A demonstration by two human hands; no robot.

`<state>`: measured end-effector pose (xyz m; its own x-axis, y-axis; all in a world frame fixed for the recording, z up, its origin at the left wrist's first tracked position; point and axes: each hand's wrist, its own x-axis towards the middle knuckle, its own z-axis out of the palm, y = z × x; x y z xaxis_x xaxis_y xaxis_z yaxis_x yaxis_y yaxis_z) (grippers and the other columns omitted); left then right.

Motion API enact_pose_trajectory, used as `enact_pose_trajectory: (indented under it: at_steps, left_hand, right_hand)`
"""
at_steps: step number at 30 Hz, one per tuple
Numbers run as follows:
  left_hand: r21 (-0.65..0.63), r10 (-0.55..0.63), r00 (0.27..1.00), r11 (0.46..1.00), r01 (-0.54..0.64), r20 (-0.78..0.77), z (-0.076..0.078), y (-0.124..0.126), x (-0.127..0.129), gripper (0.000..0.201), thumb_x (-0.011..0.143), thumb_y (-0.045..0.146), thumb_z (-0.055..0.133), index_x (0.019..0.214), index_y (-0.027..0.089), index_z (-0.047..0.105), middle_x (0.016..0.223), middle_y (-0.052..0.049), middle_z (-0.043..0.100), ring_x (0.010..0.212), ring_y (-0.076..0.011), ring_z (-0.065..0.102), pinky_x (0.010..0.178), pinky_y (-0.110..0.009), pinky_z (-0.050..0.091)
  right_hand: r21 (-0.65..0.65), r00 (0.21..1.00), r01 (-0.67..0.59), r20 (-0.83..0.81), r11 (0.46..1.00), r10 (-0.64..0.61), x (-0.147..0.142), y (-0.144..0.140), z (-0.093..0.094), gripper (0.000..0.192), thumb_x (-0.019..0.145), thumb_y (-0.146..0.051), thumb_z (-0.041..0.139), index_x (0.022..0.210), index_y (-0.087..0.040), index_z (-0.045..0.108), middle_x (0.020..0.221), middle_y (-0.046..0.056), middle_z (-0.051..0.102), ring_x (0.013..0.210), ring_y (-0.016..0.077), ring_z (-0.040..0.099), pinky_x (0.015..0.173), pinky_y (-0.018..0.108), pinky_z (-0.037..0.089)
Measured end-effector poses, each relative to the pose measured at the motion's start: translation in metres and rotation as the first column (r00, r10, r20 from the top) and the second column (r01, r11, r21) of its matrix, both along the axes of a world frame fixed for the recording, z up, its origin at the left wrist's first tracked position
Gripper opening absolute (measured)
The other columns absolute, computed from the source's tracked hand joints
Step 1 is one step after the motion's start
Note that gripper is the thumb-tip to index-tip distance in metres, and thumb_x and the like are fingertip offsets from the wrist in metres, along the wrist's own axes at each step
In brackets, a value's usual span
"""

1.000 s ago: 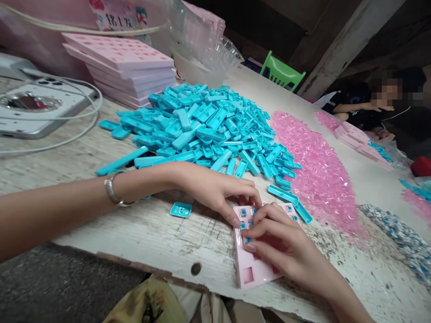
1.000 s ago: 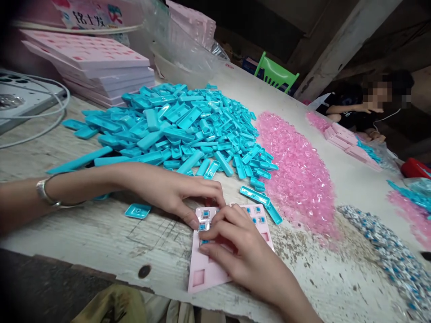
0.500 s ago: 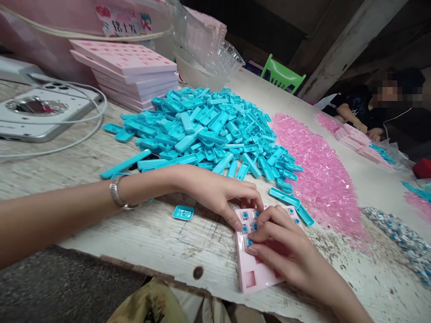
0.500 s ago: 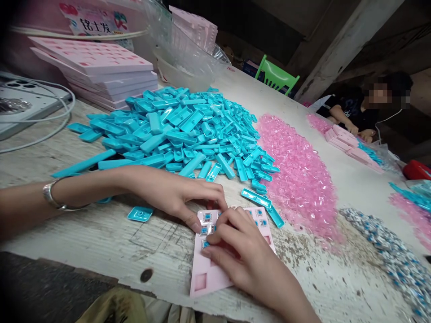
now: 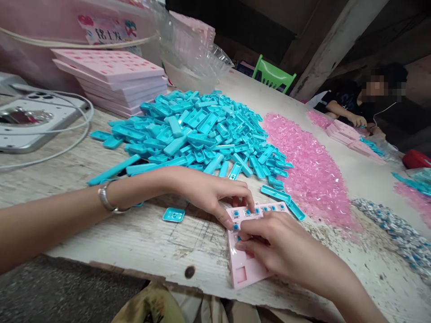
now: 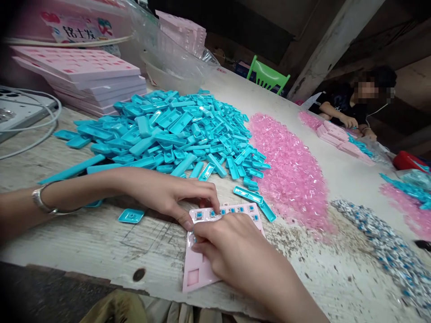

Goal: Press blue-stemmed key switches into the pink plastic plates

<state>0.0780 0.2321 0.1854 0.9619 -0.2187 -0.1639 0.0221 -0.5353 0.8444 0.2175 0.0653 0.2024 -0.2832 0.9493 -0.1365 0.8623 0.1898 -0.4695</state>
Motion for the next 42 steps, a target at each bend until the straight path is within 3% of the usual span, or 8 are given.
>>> enact_pose_trajectory:
  at_steps: [4,8,13,20,25,31,38,42]
  left_hand:
    - [-0.007,0.001,1.000,1.000,-0.001,0.024,-0.002,-0.001,-0.001,0.052,0.092,0.056,0.058,0.127,0.018,0.053,0.127,-0.007,0.056,0.117,-0.0209,0.051,0.096,-0.025,0.038]
    - [0.021,0.022,1.000,1.000,-0.022,0.012,-0.001,-0.002,-0.003,0.050,0.093,0.054,0.057,0.127,0.018,0.053,0.127,-0.007,0.056,0.119,-0.0205,0.050,0.098,-0.024,0.038]
    - [0.032,0.034,0.999,0.999,-0.034,0.001,-0.002,-0.003,-0.005,0.048,0.092,0.051,0.060,0.129,0.021,0.053,0.131,-0.005,0.055,0.124,-0.0206,0.046,0.102,-0.025,0.034]
    - [0.079,0.028,1.000,0.996,-0.028,0.004,0.000,-0.007,-0.007,0.041,0.090,0.032,0.067,0.126,0.020,0.052,0.129,-0.005,0.054,0.122,-0.0196,0.046,0.100,-0.024,0.033]
    - [0.124,0.051,0.977,0.989,-0.078,0.209,-0.002,-0.020,-0.006,0.045,0.081,0.044,0.073,0.115,0.021,0.056,0.119,-0.007,0.055,0.116,-0.0239,0.049,0.102,-0.031,0.035]
    - [0.169,0.057,0.813,0.967,-0.189,0.580,-0.009,-0.040,-0.006,0.050,0.086,0.055,0.064,0.121,0.020,0.054,0.123,-0.011,0.058,0.117,-0.0244,0.052,0.104,-0.035,0.035]
    - [0.479,-0.246,0.508,0.781,-0.401,0.826,-0.010,-0.053,-0.006,0.023,0.104,0.022,0.033,0.112,0.015,0.054,0.097,-0.009,0.074,0.091,-0.0197,0.067,0.086,-0.032,0.044]
    - [0.543,-0.377,0.409,0.709,-0.451,0.831,-0.014,-0.057,-0.006,0.029,0.098,0.012,0.034,0.105,0.016,0.062,0.086,-0.009,0.074,0.080,-0.0221,0.067,0.068,-0.034,0.052]
  right_hand:
    - [0.004,0.999,0.024,0.023,1.000,-0.024,-0.003,0.000,0.001,0.034,0.083,-0.016,0.071,0.060,-0.019,0.047,0.052,-0.006,0.037,0.052,0.0108,0.032,0.051,0.025,0.019]
    - [0.075,0.995,0.043,0.087,0.996,-0.050,0.000,-0.011,-0.007,0.018,0.088,-0.024,0.068,0.074,-0.021,0.059,0.064,-0.002,0.057,0.062,0.0154,0.051,0.054,0.025,0.028]
    - [0.038,0.976,0.103,-0.197,0.994,-0.094,0.011,-0.024,-0.016,0.012,0.098,-0.029,0.056,0.096,-0.021,0.064,0.087,0.000,0.069,0.082,0.0153,0.062,0.073,0.024,0.042]
    - [0.248,0.999,-0.031,-0.006,0.968,0.034,0.016,-0.021,-0.022,0.036,0.104,-0.034,0.044,0.078,-0.018,0.064,0.074,0.001,0.064,0.073,0.0152,0.055,0.070,0.029,0.035]
    - [0.319,1.000,-0.009,0.028,0.948,0.000,0.016,-0.020,-0.028,0.043,0.104,-0.040,0.040,0.073,-0.017,0.059,0.074,0.001,0.062,0.073,0.0153,0.053,0.069,0.030,0.033]
    - [0.426,0.968,0.195,-0.226,0.884,-0.105,0.020,-0.021,-0.023,0.046,0.106,-0.040,0.032,0.068,-0.019,0.047,0.067,-0.002,0.052,0.068,0.0131,0.049,0.071,0.030,0.034]
    - [0.417,0.855,0.234,-0.518,0.878,0.017,0.017,-0.023,-0.016,0.057,0.102,-0.061,0.024,0.069,-0.020,0.047,0.066,-0.002,0.050,0.064,0.0138,0.047,0.067,0.029,0.037]
    - [0.526,0.863,0.308,-0.506,0.792,0.000,0.020,-0.025,-0.012,0.068,0.088,-0.081,0.028,0.079,-0.020,0.056,0.071,0.000,0.057,0.064,0.0163,0.052,0.064,0.031,0.039]
